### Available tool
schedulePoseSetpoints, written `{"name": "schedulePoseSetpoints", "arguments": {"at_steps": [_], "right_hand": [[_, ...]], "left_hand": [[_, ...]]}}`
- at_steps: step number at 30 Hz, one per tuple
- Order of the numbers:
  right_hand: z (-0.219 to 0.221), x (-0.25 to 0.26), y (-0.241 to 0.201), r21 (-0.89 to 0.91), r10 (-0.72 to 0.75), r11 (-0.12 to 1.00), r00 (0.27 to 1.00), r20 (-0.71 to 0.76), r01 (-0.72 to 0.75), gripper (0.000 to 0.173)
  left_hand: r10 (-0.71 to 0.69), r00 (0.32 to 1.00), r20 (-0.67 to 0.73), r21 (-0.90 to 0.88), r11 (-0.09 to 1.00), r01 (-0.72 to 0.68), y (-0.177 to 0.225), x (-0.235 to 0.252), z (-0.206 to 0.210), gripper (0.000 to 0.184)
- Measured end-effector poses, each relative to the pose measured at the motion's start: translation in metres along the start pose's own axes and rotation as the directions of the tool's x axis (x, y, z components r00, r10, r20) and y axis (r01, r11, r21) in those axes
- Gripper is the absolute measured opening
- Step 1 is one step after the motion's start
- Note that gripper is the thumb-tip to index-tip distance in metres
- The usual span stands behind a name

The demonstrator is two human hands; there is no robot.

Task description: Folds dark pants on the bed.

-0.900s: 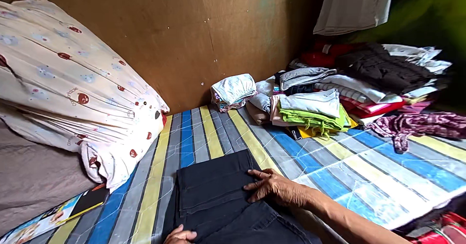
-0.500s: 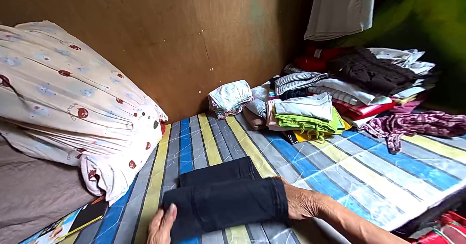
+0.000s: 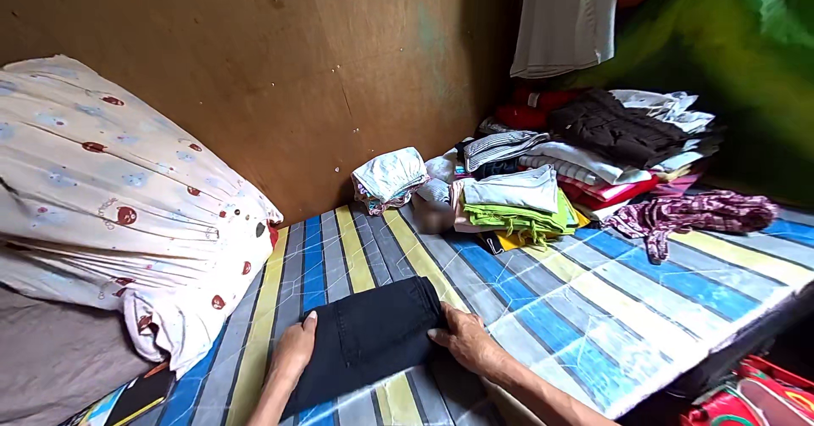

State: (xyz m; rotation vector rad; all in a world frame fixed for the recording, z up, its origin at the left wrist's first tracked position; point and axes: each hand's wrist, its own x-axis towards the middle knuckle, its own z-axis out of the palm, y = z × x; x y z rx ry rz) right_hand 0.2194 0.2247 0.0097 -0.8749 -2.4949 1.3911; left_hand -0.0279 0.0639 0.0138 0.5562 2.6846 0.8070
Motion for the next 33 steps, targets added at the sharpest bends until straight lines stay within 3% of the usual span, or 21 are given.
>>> {"name": "schedulePoseSetpoints", "arguments": {"at_steps": [2, 5, 7, 9, 10, 11, 13, 15, 16, 17, 18, 19, 20, 24, 29, 33], "right_hand": [[-0.001, -0.005, -0.001, 0.018, 0.018, 1.0, 0.999, 0.028, -0.019, 0.046], [-0.01, -0.027, 0.001, 0.022, 0.057, 0.998, 0.992, 0.111, -0.06, 0.052], [-0.022, -0.041, -0.001, -0.047, 0.088, 0.995, 0.988, 0.127, -0.083, 0.066], [-0.029, -0.055, -0.017, -0.27, 0.044, 0.962, 0.999, 0.006, -0.04, 0.073], [-0.024, -0.061, -0.024, -0.402, -0.077, 0.916, 0.99, -0.118, 0.024, 0.069], [-0.014, -0.06, -0.025, -0.515, -0.275, 0.85, 0.926, -0.26, 0.108, 0.062], [0.008, -0.048, -0.031, -0.641, -0.57, 0.733, 0.719, -0.398, 0.226, 0.057], [0.025, -0.037, -0.037, -0.642, -0.616, 0.721, 0.666, -0.421, 0.262, 0.064], [0.033, -0.031, -0.031, -0.626, -0.587, 0.739, 0.695, -0.415, 0.25, 0.067], [0.04, -0.025, -0.018, -0.589, -0.5, 0.778, 0.783, -0.371, 0.217, 0.07], [0.045, -0.023, -0.004, -0.549, -0.347, 0.82, 0.903, -0.253, 0.161, 0.074], [0.045, -0.022, 0.001, -0.529, -0.189, 0.843, 0.974, -0.122, 0.097, 0.076], [0.042, -0.02, 0.002, -0.523, -0.097, 0.85, 0.994, -0.046, 0.059, 0.078], [0.042, -0.02, 0.002, -0.497, -0.071, 0.867, 0.997, -0.029, 0.047, 0.076], [0.042, -0.02, -0.001, -0.486, -0.067, 0.873, 0.997, -0.037, 0.041, 0.076], [0.042, -0.026, -0.004, -0.496, -0.074, 0.867, 0.997, -0.007, 0.06, 0.074]], "left_hand": [[0.008, 0.999, 0.044, 0.226, 0.974, -0.018, 0.007, -0.002, -0.003, 0.062], [-0.011, 0.991, 0.131, 0.217, 0.976, -0.018, 0.001, -0.018, -0.002, 0.064], [0.015, 0.987, 0.158, 0.2, 0.979, -0.047, -0.003, -0.04, 0.0, 0.064], [0.034, 0.99, 0.134, 0.205, 0.977, -0.061, -0.005, -0.059, 0.001, 0.063], [0.035, 0.993, 0.112, 0.212, 0.976, -0.058, -0.005, -0.065, 0.002, 0.063], [0.032, 0.995, 0.096, 0.216, 0.975, -0.052, -0.004, -0.069, 0.004, 0.062], [0.04, 0.996, 0.076, 0.205, 0.977, -0.055, -0.003, -0.071, 0.007, 0.061], [0.055, 0.996, 0.071, 0.201, 0.977, -0.068, -0.006, -0.069, 0.009, 0.061], [0.061, 0.996, 0.067, 0.208, 0.975, -0.074, -0.006, -0.067, 0.01, 0.061], [0.061, 0.996, 0.068, 0.219, 0.973, -0.075, -0.007, -0.065, 0.01, 0.061], [0.051, 0.996, 0.076, 0.246, 0.967, -0.068, -0.007, -0.064, 0.01, 0.062], [0.038, 0.995, 0.088, 0.288, 0.956, -0.062, -0.006, -0.065, 0.009, 0.062], [0.033, 0.996, 0.088, 0.338, 0.939, -0.06, -0.002, -0.063, 0.008, 0.062], [0.052, 0.999, -0.007, 0.408, 0.912, -0.045, -0.001, -0.063, 0.014, 0.059], [0.0, 0.999, -0.034, 0.12, 0.993, 0.004, -0.015, -0.042, 0.022, 0.074], [-0.1, 0.994, 0.047, -0.187, 0.976, 0.107, -0.008, -0.04, 0.007, 0.069]]}}
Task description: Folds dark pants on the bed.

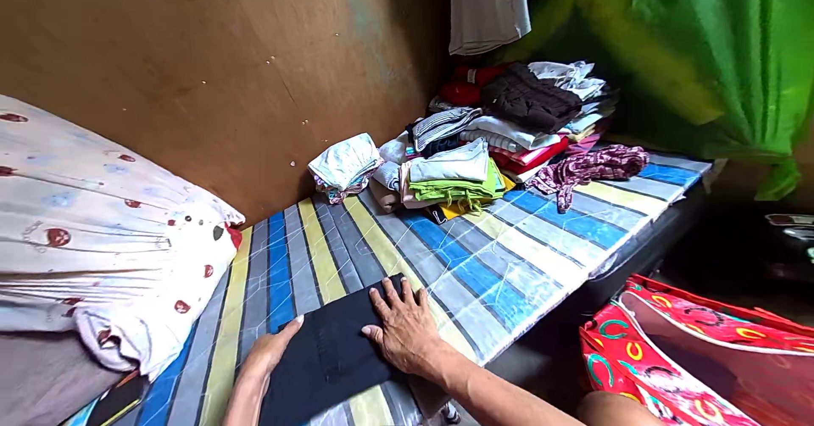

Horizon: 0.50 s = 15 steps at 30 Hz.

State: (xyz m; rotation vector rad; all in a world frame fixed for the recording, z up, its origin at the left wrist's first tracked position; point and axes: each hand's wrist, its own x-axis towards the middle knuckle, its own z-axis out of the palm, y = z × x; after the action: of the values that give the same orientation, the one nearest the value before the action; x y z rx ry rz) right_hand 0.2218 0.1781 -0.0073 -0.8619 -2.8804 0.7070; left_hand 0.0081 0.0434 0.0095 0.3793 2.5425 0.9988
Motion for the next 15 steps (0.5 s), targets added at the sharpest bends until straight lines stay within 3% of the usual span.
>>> {"name": "schedulePoseSetpoints", "arguments": {"at_steps": [7, 9, 10, 11, 13, 14, 15], "right_hand": [[0.0, -0.025, 0.016, -0.011, -0.087, 0.996, 0.996, 0.017, 0.087, 0.066], [-0.008, -0.025, 0.019, 0.048, -0.105, 0.993, 0.994, -0.001, 0.105, 0.064], [-0.015, -0.025, 0.019, 0.099, -0.122, 0.987, 0.99, -0.078, 0.129, 0.061], [-0.017, -0.024, 0.021, 0.119, -0.158, 0.974, 0.954, -0.256, 0.193, 0.059], [-0.027, -0.016, 0.026, -0.028, -0.315, 0.921, 0.704, -0.637, 0.387, 0.066], [-0.038, -0.014, 0.025, -0.123, -0.392, 0.888, 0.592, -0.704, 0.443, 0.076], [-0.051, -0.017, 0.021, -0.179, -0.451, 0.859, 0.541, -0.71, 0.481, 0.088]], "left_hand": [[0.209, 0.976, -0.066, -0.167, 0.962, -0.217, 0.005, -0.007, -0.004, 0.046], [0.32, 0.933, -0.163, -0.295, 0.887, -0.356, 0.014, -0.023, -0.009, 0.046], [0.389, 0.894, -0.222, -0.347, 0.825, -0.446, 0.016, -0.032, -0.011, 0.049], [0.456, 0.845, -0.279, -0.388, 0.751, -0.534, 0.02, -0.04, -0.013, 0.056], [0.568, 0.735, -0.371, -0.457, 0.577, -0.677, 0.035, -0.064, -0.017, 0.067], [0.622, 0.669, -0.406, -0.478, 0.48, -0.736, 0.045, -0.081, -0.019, 0.068], [0.677, 0.595, -0.433, -0.478, 0.387, -0.788, 0.055, -0.099, -0.021, 0.068]]}}
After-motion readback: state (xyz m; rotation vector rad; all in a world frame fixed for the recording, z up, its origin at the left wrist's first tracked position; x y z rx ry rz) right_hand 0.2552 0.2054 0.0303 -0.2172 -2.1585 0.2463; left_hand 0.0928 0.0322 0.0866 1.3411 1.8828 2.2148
